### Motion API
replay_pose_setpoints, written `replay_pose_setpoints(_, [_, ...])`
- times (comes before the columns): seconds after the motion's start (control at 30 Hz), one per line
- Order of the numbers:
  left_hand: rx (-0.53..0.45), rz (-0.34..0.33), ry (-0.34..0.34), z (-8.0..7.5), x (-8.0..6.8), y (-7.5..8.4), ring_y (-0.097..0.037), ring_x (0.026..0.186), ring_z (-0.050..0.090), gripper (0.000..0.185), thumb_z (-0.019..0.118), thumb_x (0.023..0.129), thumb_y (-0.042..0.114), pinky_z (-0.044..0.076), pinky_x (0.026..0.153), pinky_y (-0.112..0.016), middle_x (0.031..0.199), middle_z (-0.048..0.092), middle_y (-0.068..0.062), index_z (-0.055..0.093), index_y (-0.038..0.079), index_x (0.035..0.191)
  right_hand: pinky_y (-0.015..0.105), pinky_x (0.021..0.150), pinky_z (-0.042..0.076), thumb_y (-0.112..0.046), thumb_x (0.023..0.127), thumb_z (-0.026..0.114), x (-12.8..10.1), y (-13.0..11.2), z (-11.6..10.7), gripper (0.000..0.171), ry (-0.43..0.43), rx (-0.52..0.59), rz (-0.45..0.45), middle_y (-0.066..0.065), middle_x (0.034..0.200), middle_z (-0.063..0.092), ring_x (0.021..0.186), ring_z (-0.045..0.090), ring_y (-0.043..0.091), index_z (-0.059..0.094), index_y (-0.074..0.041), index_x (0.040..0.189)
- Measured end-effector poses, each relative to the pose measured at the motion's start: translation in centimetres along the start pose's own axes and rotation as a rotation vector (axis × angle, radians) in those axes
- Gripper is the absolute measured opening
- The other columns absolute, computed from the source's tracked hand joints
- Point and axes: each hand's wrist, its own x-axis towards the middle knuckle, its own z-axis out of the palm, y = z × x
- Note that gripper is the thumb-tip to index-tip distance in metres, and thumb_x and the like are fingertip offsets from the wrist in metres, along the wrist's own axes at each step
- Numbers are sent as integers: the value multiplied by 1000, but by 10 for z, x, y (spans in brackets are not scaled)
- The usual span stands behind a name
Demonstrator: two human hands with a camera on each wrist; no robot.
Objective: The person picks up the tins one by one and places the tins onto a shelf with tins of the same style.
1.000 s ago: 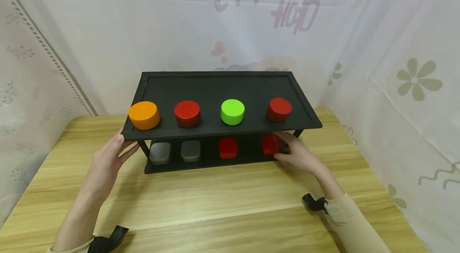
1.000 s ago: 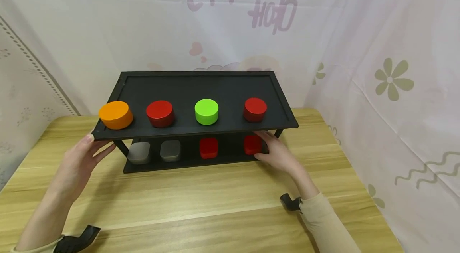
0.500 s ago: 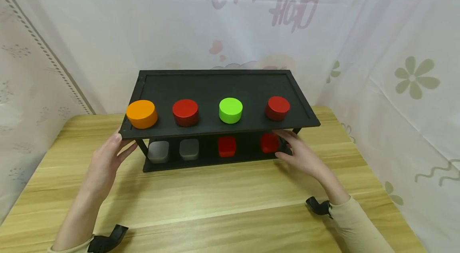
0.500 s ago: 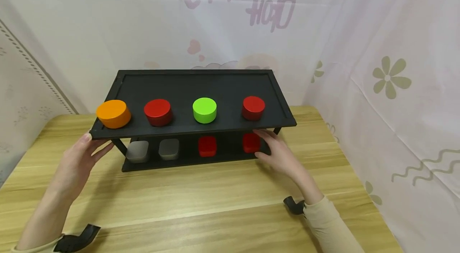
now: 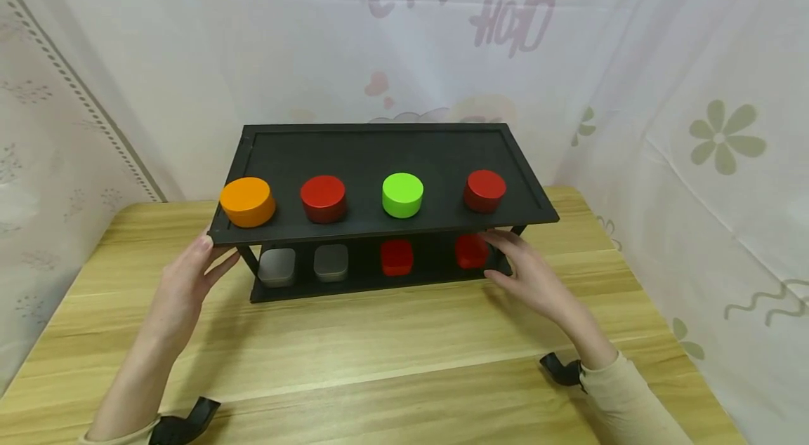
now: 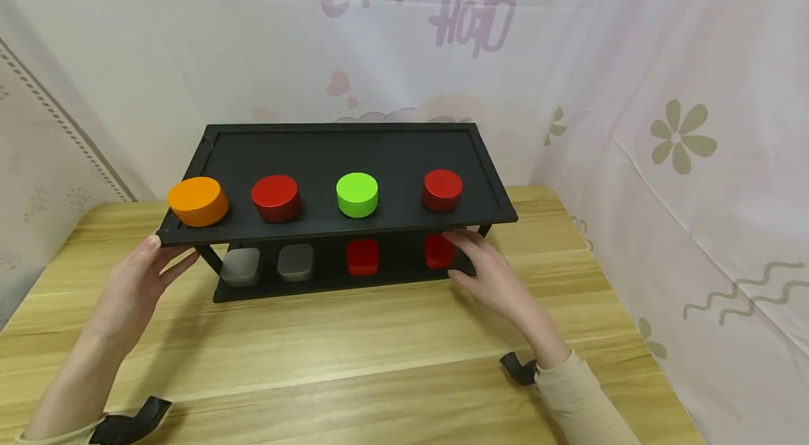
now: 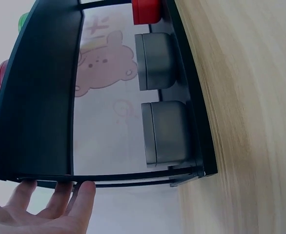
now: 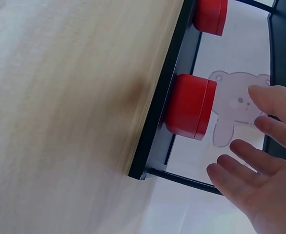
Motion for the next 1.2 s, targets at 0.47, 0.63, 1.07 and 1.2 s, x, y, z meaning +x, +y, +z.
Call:
replay_pose_setpoints(0.47, [31,7,11,-1,-2,-1,1,129,58,45,34,113,18,53,104,-12,153,53,11,46,5,154,52,106,55,-8,90,78,-9,-3,3,64,41,-37,-52,11,150,55,137,54,31,53,-11,148])
replay_pose_setpoints(0.63, [57,12,28,1,-1,-1,1,130,58,45,35,113,19,52,104,-11,153,53,10,45,3,154,47,104,56,-8,88,80,-11,-7,2,64,72,-53,-103,8,148,57,135,55,27,55,-14,147])
replay_pose_setpoints(1.07, [65,15,29,2,-4,0,5,130,58,45,35,113,20,53,103,-12,147,58,13,45,3,154,35,109,52,-11,86,83,-12,-25,5,66,94,-127,-265,7,145,58,135,55,23,58,-20,145])
replay_pose_setpoints(1.2, [68,19,24,2,-6,-2,7,131,57,45,34,114,20,53,103,-11,146,58,15,45,4,155,38,109,52,-16,86,84,-11,-30,4,69,64,-137,-282,7,147,57,137,53,22,55,-23,148])
